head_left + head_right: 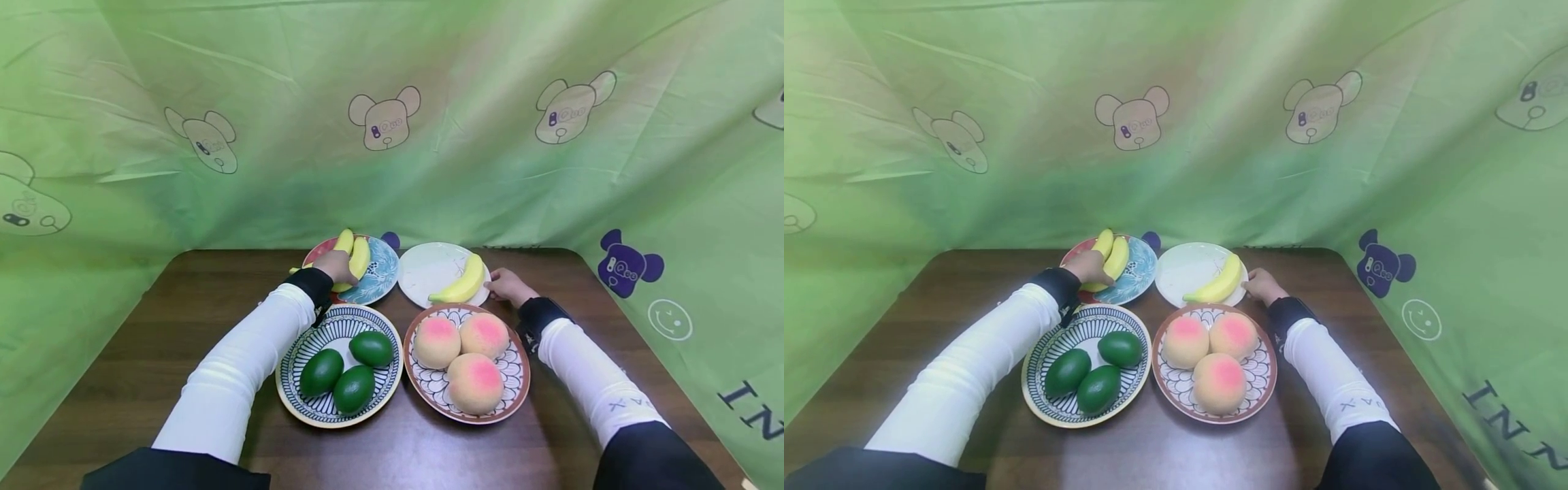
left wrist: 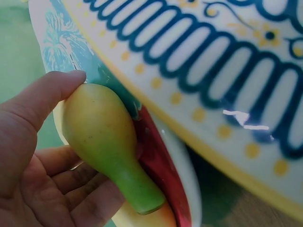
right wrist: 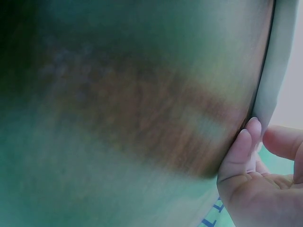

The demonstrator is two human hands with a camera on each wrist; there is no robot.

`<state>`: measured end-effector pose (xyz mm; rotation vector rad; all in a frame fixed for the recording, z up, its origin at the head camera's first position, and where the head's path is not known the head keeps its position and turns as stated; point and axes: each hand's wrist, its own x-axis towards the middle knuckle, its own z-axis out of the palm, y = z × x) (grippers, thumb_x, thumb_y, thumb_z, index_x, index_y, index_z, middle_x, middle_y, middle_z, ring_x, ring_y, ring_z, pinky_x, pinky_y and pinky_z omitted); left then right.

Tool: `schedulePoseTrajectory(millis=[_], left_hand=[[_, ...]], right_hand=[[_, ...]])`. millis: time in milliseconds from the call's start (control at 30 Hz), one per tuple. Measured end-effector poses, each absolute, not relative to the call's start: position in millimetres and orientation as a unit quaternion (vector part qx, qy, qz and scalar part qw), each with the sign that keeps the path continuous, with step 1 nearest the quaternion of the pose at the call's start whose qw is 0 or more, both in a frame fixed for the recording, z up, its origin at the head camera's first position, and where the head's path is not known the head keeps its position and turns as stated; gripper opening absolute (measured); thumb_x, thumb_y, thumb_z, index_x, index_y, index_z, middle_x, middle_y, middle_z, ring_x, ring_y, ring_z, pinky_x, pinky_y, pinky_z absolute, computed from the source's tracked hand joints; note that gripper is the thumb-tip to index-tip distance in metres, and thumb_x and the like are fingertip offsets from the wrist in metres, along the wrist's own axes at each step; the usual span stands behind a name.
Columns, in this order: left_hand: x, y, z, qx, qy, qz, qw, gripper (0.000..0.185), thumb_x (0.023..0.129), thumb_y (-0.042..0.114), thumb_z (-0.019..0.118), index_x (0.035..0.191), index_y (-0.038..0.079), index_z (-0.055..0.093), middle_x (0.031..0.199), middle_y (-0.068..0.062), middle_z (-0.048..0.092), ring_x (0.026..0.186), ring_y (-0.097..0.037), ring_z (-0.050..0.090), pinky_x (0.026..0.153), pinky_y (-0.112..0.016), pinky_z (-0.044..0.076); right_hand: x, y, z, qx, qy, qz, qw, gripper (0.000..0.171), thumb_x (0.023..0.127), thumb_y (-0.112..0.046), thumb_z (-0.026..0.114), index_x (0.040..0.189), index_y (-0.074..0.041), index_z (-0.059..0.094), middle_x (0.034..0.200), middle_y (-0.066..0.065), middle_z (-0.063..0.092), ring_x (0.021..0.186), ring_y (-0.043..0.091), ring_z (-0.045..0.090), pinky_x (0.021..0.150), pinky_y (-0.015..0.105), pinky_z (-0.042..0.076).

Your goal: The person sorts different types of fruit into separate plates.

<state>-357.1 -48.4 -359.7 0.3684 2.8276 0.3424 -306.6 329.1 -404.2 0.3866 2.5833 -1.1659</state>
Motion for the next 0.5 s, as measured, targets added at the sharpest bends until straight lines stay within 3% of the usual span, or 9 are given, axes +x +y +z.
schedulePoseTrajectory(millis=[167, 367, 500], left_hand=[[-357.8, -53.0, -359.2, 0.139, 0.973, 0.125, 0.136, 0.044, 0.086, 0.027, 0.076, 0.114, -0.003, 0.061, 0.100, -0.012, 0.059, 0.090, -0.024, 0.054, 0.085, -0.034, 0.048], [-360.7, -54.3, -358.2, 0.149, 0.971, 0.125, 0.140, 0.030, 0.085, 0.028, 0.076, 0.084, 0.009, 0.053, 0.079, -0.002, 0.047, 0.079, -0.020, 0.051, 0.071, -0.026, 0.040], [-360.4, -54.2, -356.1, 0.157, 0.970, 0.124, 0.139, 0.031, 0.084, 0.027, 0.076, 0.079, 0.012, 0.049, 0.075, 0.000, 0.045, 0.076, -0.019, 0.050, 0.068, -0.024, 0.038]], right_hand=[[-306.8, 327.3, -401.2, 0.131, 0.893, -0.406, 0.142, 0.039, 0.105, -0.008, 0.049, 0.135, 0.016, 0.041, 0.097, 0.012, 0.051, 0.072, 0.008, 0.052, 0.063, 0.016, 0.048], [-305.9, 327.3, -401.2, 0.133, 0.893, -0.405, 0.142, 0.039, 0.105, -0.008, 0.049, 0.134, 0.016, 0.041, 0.097, 0.013, 0.051, 0.073, 0.009, 0.052, 0.064, 0.017, 0.048], [-306.5, 328.8, -401.9, 0.137, 0.893, -0.403, 0.143, 0.039, 0.105, -0.009, 0.049, 0.135, 0.015, 0.041, 0.099, 0.013, 0.051, 0.075, 0.010, 0.053, 0.065, 0.017, 0.047]])
